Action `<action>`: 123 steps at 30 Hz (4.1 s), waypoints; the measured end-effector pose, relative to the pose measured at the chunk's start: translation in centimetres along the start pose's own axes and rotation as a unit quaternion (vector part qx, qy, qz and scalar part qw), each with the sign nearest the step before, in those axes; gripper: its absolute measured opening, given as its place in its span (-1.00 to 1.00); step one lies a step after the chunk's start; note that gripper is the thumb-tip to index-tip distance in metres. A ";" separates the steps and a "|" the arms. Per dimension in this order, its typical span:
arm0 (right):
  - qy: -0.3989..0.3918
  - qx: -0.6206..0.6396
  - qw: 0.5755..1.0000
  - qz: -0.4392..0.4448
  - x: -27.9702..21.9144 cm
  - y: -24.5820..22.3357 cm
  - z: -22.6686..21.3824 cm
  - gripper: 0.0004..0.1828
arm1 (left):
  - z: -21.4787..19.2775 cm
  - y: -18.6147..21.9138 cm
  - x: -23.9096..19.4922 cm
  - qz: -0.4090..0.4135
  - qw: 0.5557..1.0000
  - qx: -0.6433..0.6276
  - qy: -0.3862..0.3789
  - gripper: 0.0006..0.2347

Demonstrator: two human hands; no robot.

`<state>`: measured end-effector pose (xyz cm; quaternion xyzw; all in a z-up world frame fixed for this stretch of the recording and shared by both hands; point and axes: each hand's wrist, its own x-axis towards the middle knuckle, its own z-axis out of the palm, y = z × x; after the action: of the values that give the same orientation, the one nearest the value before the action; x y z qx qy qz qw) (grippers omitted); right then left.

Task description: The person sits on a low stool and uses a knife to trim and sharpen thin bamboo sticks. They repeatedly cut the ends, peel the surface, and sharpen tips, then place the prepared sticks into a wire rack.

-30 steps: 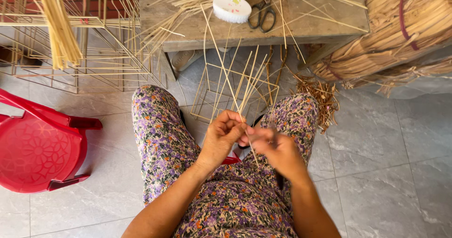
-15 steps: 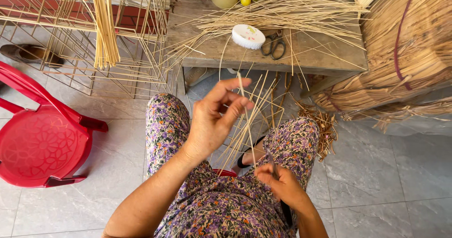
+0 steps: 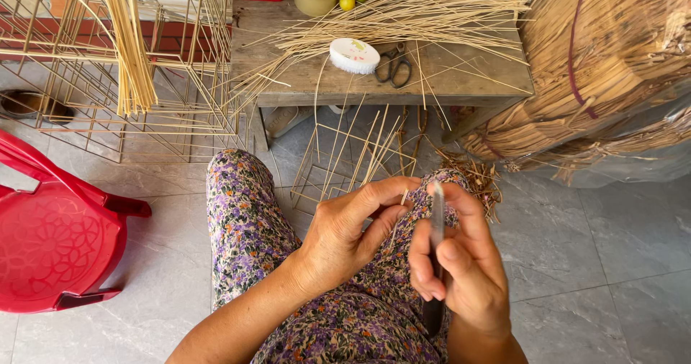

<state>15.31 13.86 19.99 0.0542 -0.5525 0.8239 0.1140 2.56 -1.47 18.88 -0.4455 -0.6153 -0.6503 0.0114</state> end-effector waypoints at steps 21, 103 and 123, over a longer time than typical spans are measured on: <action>-0.020 -0.013 0.999 0.031 0.8 0.7 0.5 -0.46 | -0.5 -0.2 -0.7 0.017 0.999 0.051 0.001 -0.69; 0.011 0.023 0.982 0.187 3.9 3.7 -1.7 -0.56 | -4.8 1.4 4.3 0.030 0.996 0.064 -0.050 -0.63; 0.074 -0.025 0.921 0.381 2.3 14.5 -7.2 -0.57 | -6.8 -3.4 5.2 -0.065 0.988 0.025 0.137 -0.91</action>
<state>9.74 15.59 4.73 -0.2249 -0.5416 0.7927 -0.1667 -6.27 -3.40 20.34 -0.3115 -0.6516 -0.6886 0.0646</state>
